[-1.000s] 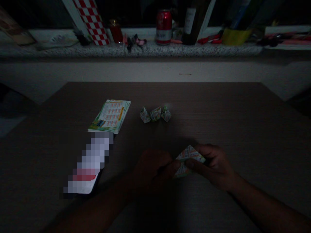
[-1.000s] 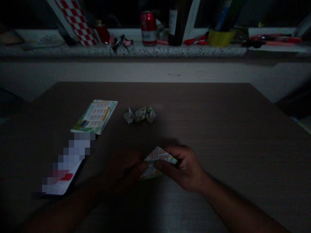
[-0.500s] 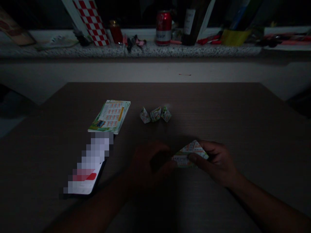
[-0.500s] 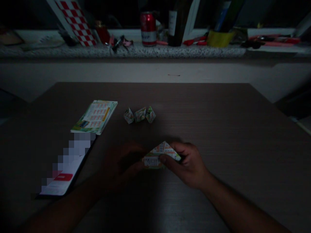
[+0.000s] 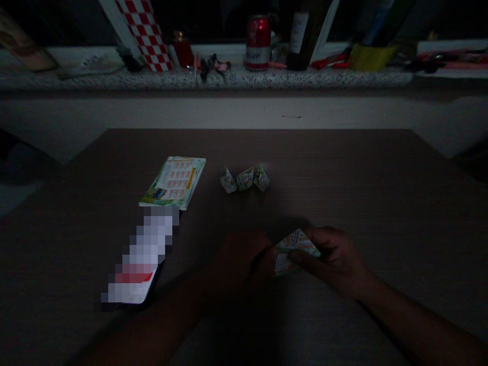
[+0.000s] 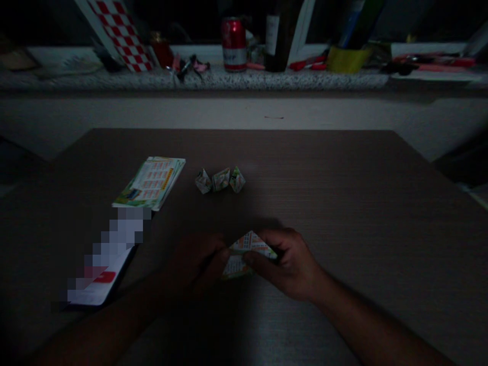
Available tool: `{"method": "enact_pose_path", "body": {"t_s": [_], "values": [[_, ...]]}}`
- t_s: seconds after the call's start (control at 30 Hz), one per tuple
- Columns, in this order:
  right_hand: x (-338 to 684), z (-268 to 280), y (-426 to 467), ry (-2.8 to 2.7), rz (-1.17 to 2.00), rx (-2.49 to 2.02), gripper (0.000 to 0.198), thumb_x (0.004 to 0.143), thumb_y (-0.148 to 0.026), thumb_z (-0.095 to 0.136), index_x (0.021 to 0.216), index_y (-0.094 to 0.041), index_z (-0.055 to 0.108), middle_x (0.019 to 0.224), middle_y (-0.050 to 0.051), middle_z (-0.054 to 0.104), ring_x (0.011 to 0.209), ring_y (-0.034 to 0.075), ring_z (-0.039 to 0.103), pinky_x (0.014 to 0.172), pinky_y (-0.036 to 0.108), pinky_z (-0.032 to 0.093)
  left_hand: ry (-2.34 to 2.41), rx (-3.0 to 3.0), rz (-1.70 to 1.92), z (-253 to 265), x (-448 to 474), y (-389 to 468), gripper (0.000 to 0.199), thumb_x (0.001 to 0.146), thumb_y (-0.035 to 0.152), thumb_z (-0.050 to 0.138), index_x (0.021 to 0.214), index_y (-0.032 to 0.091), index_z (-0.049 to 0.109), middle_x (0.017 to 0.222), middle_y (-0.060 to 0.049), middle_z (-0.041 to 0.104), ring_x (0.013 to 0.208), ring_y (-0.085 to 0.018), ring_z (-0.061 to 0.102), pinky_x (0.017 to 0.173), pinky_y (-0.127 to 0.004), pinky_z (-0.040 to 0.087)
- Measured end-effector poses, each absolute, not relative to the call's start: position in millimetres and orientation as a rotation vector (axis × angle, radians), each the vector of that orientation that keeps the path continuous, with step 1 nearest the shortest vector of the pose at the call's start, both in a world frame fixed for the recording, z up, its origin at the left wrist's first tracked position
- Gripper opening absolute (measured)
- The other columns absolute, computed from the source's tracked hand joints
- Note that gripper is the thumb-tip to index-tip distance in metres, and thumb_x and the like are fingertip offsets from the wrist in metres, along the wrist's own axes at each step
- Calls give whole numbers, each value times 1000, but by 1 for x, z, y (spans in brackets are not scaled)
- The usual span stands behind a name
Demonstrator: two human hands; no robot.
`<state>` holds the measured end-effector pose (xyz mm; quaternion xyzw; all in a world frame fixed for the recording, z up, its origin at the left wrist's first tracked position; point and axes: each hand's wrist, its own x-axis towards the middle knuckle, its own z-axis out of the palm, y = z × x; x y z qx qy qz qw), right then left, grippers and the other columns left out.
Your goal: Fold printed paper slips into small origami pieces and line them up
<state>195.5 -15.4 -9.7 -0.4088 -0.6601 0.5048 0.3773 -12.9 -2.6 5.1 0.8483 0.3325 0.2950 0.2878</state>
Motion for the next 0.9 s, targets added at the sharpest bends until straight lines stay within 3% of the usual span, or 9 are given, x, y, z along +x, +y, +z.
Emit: {"method": "enact_pose_path", "body": {"t_s": [0.37,0.7,0.8,0.9], "values": [[198,-11,-15,-1680,1315,-1024,16,86,-29,63,81,-16,69,69,3,67,58,12,59,52,21,48,855,2169,735,3,-14,1,39,90,25,45,53,15,42,48,7,30,42,-5,29,43,-19,18],[199,-9,-14,-1614,1318,-1080,15,85,-30,64,82,-16,69,69,2,68,58,12,60,53,21,48,968,1968,756,1,-15,1,52,94,44,42,50,16,38,48,7,27,43,-6,28,43,-21,19],[199,-9,-14,-1560,1338,-1092,16,84,-32,66,85,-16,70,74,4,71,62,14,64,57,23,52,1013,1841,811,1,-17,3,52,97,46,32,55,16,40,51,5,33,46,-7,32,44,-20,24],[198,-8,-14,-1525,1352,-1114,16,83,-33,66,84,-17,70,73,3,70,63,15,64,59,24,52,1069,1781,870,1,-18,2,38,95,41,41,69,16,53,61,3,48,56,-9,45,51,-20,35]]}}
